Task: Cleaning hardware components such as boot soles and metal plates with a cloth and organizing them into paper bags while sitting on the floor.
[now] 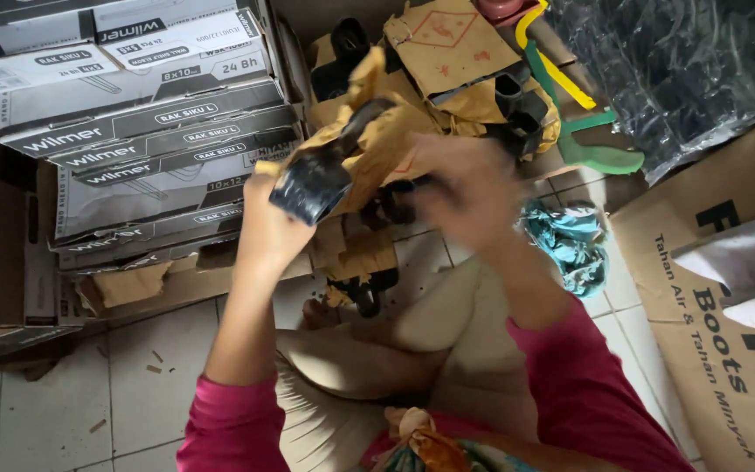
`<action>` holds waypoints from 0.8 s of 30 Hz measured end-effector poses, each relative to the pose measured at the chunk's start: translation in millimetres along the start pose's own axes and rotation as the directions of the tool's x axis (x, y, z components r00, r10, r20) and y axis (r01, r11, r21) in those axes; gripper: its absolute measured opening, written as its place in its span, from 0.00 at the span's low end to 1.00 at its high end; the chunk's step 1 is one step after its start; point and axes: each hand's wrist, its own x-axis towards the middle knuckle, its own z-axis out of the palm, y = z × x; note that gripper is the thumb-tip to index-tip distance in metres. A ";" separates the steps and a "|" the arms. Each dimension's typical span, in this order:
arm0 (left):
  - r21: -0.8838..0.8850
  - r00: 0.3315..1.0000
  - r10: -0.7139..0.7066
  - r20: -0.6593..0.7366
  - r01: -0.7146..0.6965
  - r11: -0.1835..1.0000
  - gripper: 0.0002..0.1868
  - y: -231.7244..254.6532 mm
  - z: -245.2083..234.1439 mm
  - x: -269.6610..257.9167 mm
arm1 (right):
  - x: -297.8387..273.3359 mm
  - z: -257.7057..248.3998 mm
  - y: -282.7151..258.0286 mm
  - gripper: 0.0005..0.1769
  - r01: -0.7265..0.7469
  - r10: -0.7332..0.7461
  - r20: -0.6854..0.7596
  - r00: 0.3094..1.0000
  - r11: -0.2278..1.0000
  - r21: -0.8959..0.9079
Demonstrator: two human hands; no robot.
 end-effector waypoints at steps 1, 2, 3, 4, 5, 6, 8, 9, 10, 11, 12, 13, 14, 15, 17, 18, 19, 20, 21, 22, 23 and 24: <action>0.048 0.992 -0.125 -0.031 0.126 0.991 0.07 -16.8 1.1 -14.7 | -27.9 -9.8 19.9 0.19 -0.158 0.169 0.051 0.984 0.972 -0.171; 0.043 0.992 -0.122 -0.033 0.123 0.991 0.07 -17.7 0.2 -18.9 | -62.9 -30.5 42.5 0.19 -0.155 0.166 0.053 0.985 0.972 -0.176; 0.001 0.981 -0.169 -0.093 0.170 0.986 0.08 -18.6 -0.7 -23.8 | -96.6 -51.5 65.8 0.16 -0.351 0.418 0.070 0.906 0.833 -0.427; -0.043 0.965 -0.217 -0.150 0.213 0.976 0.09 -19.7 -1.6 -28.9 | -130.0 -72.7 89.5 0.16 -0.479 0.636 0.013 0.772 0.594 -0.647; -0.050 0.962 -0.224 -0.156 0.219 0.975 0.09 -20.0 -1.8 -36.3 | -224.6 -65.6 132.7 0.16 -0.471 0.634 0.022 0.773 0.595 -0.651; -0.121 0.924 -0.304 -0.231 0.283 0.952 0.11 -19.9 -1.5 -43.8 | -295.3 -65.7 175.4 0.16 -0.624 0.867 0.141 0.478 0.448 -0.641; -0.201 0.875 -0.379 -0.300 0.330 0.922 0.13 -17.6 1.7 -55.8 | -330.3 -66.2 202.3 0.28 -0.709 0.964 0.241 0.117 0.251 -0.659; -0.275 0.817 -0.449 -0.361 0.367 0.889 0.15 -14.8 3.8 -61.0 | -320.1 -67.8 182.0 0.28 -0.608 0.944 0.329 -0.032 0.243 -0.756; -0.351 0.750 -0.518 -0.412 0.394 0.849 0.17 -12.1 5.9 -65.9 | -310.1 -69.4 161.7 0.29 -0.490 0.903 0.386 -0.191 0.253 -0.834; -0.349 0.745 -0.518 -0.420 0.394 0.850 0.17 -10.9 5.0 -71.3 | -275.8 -69.8 132.3 0.29 -0.487 0.901 0.392 -0.186 0.262 -0.833; -0.421 0.666 -0.585 -0.462 0.416 0.806 0.19 -10.3 4.2 -76.7 | -241.9 -70.0 102.7 0.34 -0.744 0.936 0.339 -0.096 0.158 -0.650; -0.494 0.575 -0.651 -0.496 0.429 0.756 0.22 -8.8 3.6 -83.7 | -208.8 -70.6 72.6 0.43 -0.920 0.965 0.262 -0.033 0.073 -0.384; -0.492 0.566 -0.651 -0.506 0.431 0.756 0.22 -5.9 5.2 -91.6 | -282.5 -66.9 150.8 0.43 -0.918 0.962 0.272 -0.029 0.082 -0.388; -0.559 0.465 -0.708 -0.531 0.437 0.705 0.24 -2.7 4.4 -101.3 | -358.7 -68.4 207.8 0.27 -0.851 0.912 0.163 0.376 0.409 -0.329; -0.612 0.343 -0.748 -0.569 0.431 0.663 0.26 3.7 2.2 -116.3 | -388.0 -75.9 219.6 0.16 -0.653 0.690 0.048 0.722 0.702 -0.285; -0.670 0.230 -0.780 -0.582 0.408 0.620 0.28 6.9 0.7 -121.8 | -333.2 -82.4 192.8 0.15 -0.737 0.745 -0.061 0.664 0.639 -0.223; -0.727 0.115 -0.808 -0.578 0.377 0.574 0.30 11.2 0.2 -129.2 | -273.0 -94.7 158.4 0.14 -0.811 0.795 -0.163 0.585 0.565 -0.155; -0.720 0.098 -0.799 -0.594 0.379 0.582 0.30 25.6 -7.2 -113.3 | -218.7 -82.4 131.1 0.14 -0.807 0.795 -0.141 0.589 0.572 -0.144; -0.837 -0.068 -0.880 -0.471 0.350 0.421 0.33 39.0 -11.5 -95.0 | -167.0 -80.0 95.1 0.15 -0.658 0.643 -0.139 0.753 0.739 -0.145; -0.925 -0.225 -0.921 -0.319 0.286 0.251 0.36 52.4 -15.6 -76.2 | -118.0 -81.7 52.0 0.18 -0.476 0.458 -0.139 0.878 0.868 -0.143; -0.926 -0.226 -0.920 -0.319 0.280 0.252 0.36 42.5 -11.4 -77.4 | -88.2 -72.6 31.8 0.18 -0.470 0.453 -0.137 0.881 0.871 -0.143; -0.934 -0.073 -0.942 -0.328 0.176 0.311 0.36 32.6 -7.1 -78.0 | -58.3 -63.8 11.6 0.18 -0.338 0.313 -0.217 0.925 0.937 -0.092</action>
